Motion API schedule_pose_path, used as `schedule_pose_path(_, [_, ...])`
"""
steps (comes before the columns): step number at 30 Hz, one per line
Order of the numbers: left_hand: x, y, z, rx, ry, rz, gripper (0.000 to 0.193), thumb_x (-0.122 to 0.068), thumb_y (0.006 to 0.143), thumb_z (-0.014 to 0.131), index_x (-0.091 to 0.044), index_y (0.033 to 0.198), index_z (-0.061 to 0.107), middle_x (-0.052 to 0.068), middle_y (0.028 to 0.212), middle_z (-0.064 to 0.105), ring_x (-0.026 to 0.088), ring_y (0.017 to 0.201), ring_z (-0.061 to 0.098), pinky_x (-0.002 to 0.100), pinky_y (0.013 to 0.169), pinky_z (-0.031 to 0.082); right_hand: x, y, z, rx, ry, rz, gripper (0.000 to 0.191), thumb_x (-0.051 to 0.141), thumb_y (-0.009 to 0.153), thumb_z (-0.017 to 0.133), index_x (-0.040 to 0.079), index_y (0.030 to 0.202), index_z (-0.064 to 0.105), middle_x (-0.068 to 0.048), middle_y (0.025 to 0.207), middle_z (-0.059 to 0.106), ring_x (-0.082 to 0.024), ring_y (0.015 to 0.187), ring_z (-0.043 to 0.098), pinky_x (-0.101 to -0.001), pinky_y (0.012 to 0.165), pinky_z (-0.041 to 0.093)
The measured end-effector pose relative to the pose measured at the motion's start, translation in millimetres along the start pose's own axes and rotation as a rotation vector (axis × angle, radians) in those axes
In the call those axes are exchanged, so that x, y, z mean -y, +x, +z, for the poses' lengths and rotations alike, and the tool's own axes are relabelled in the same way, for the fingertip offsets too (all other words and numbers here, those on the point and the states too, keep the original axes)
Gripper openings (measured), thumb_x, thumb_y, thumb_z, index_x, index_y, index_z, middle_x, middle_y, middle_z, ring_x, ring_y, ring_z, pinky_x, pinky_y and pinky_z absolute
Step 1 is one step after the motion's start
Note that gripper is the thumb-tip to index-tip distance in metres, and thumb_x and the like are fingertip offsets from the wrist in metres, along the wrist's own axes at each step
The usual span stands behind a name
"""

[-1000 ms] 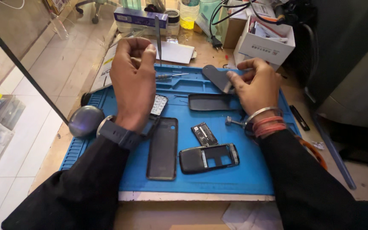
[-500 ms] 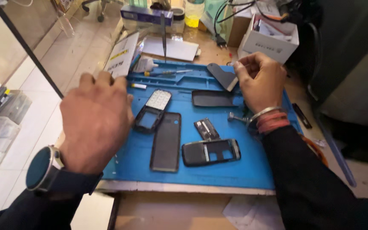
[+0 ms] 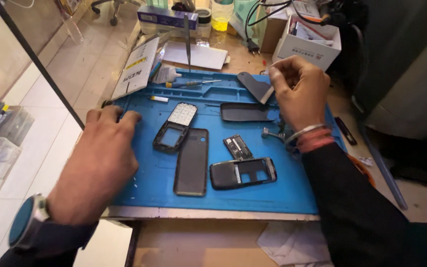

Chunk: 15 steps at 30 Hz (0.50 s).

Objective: The person disassembles a mobile phone on a blue work mat, removing the back cover, battery, and internal components. They use a screwdriver to loosen screws and separate parts, then handle the battery and casing pieces before placing them on the mat.

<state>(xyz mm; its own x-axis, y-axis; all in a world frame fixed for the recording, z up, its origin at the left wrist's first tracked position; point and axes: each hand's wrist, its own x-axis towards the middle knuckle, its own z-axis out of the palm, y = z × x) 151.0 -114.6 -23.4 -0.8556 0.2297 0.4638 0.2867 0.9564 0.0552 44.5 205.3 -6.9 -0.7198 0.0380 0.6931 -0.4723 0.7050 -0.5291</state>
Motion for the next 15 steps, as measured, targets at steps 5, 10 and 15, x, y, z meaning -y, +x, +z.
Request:
schedule_pose_path(5, [5,0,-11,-0.015,-0.152,0.033,0.055,0.006,0.077,0.064,0.005,0.132,0.057,0.03,0.115,0.061,0.046,0.112,0.058,0.047,0.1,0.048,27,-3,-31,0.068,0.035,-0.047,0.012,0.013,0.101,0.07,0.002,0.1,0.076,-0.005,0.082,0.076,-0.008,0.072,0.071,-0.0237,0.063,0.054])
schedule_pose_path(10, [10,17,-27,0.365,-0.143,-0.254,0.073,-0.008,0.078,0.08,-0.006,0.145,0.054,0.026,0.113,0.067,0.04,0.111,0.063,0.043,0.099,0.051,50,-18,-60,0.081,0.084,-0.038,0.011,0.013,0.102,0.07,0.002,0.102,0.074,-0.003,0.087,0.075,-0.005,0.076,0.07,-0.0224,0.063,0.055])
schedule_pose_path(15, [3,8,-36,0.099,-0.181,-0.03,0.06,-0.013,0.076,0.079,0.002,0.131,0.06,0.027,0.104,0.068,0.043,0.105,0.062,0.048,0.091,0.05,62,-48,-69,0.132,0.077,0.082,0.01,0.011,0.099,0.069,0.003,0.099,0.075,-0.001,0.084,0.071,-0.005,0.071,0.065,-0.0225,0.058,0.052])
